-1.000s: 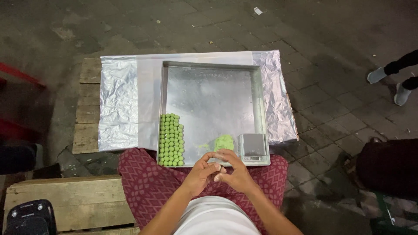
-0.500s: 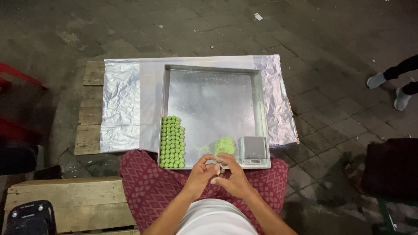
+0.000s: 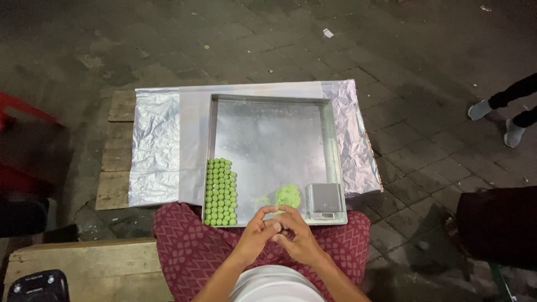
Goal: Rolling small pieces of green dough into uniform balls and arranging them in a metal tray.
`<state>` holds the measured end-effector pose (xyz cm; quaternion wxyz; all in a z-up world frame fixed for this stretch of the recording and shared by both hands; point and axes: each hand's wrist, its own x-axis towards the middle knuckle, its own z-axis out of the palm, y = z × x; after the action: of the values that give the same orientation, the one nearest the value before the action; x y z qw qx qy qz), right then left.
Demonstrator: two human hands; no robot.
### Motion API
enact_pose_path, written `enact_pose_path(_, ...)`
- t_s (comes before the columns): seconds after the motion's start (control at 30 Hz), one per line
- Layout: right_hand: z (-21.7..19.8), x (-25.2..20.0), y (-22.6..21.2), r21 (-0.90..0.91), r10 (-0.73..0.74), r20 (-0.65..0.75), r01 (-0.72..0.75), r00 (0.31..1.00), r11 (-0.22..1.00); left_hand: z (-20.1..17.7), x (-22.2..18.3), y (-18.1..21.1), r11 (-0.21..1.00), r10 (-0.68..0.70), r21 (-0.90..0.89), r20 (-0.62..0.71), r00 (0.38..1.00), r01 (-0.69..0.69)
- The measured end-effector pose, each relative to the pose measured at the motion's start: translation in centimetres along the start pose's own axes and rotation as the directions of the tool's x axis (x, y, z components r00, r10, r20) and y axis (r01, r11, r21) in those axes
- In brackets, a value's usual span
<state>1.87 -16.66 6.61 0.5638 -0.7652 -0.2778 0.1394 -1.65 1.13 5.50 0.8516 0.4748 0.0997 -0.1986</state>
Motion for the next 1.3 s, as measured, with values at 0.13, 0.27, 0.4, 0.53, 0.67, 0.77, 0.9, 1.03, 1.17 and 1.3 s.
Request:
enact_pose_path(0.13, 0.7, -0.4, 2.6, 0.019, -0.020, -0.124, 0.023, 0.992, 1.000, 0.6, -0.2, 0.4, 0.999, -0.023, 0.038, 0.096, 0.995, 0.019)
enact_pose_path(0.27, 1.3, -0.6, 3.6, 0.021, 0.156, -0.189, -0.155, 0.970, 0.988, 1.1, 0.1, -0.5, 0.996, -0.063, 0.056, -0.024, 0.998, 0.065)
enact_pose_path(0.4, 0.5, -0.1, 0.8, 0.018, 0.123, -0.034, -0.123, 0.992, 0.992, -0.4, 1.2, -2.2, 0.995, 0.002, -0.105, -0.015, 1.000, -0.003)
enact_pose_path(0.53, 0.6, -0.3, 2.0, 0.027, 0.085, -0.035, -0.084, 0.996, 0.996, -0.2, 0.4, -0.1, 0.998, -0.056, -0.001, 0.056, 0.997, 0.057)
enact_pose_path(0.67, 1.0, -0.4, 4.0, -0.004, 0.108, -0.193, -0.111, 0.975, 0.994, -0.1, 1.0, -1.1, 0.996, -0.042, 0.071, -0.058, 0.997, 0.046)
enact_pose_path(0.77, 1.0, -0.4, 3.4, -0.011, 0.200, -0.208, -0.207, 0.957, 0.978, 0.0, 1.0, -1.5, 1.000, 0.000, 0.014, -0.120, 0.993, 0.002)
enact_pose_path(0.9, 0.6, -0.5, 2.6, 0.019, 0.098, -0.090, -0.097, 0.991, 0.995, 0.4, 0.5, -0.4, 0.999, -0.031, -0.034, -0.039, 0.999, 0.030)
enact_pose_path(1.03, 1.0, -0.4, 3.2, -0.010, 0.092, -0.207, -0.096, 0.974, 0.995, 1.0, 0.5, -0.9, 0.996, -0.054, -0.069, 0.032, 0.998, 0.057)
enact_pose_path(1.17, 0.2, 0.7, 0.0, 0.040, 0.229, -0.068, -0.227, 0.971, 0.973, 0.4, 1.5, -1.3, 0.981, -0.045, -0.194, -0.169, 0.985, 0.012)
enact_pose_path(1.3, -0.7, 2.7, 2.2, 0.106, -0.014, -0.320, 0.050, 0.947, 0.993, 0.0, 2.4, -2.0, 0.938, 0.115, -0.320, -0.069, 0.991, -0.132)
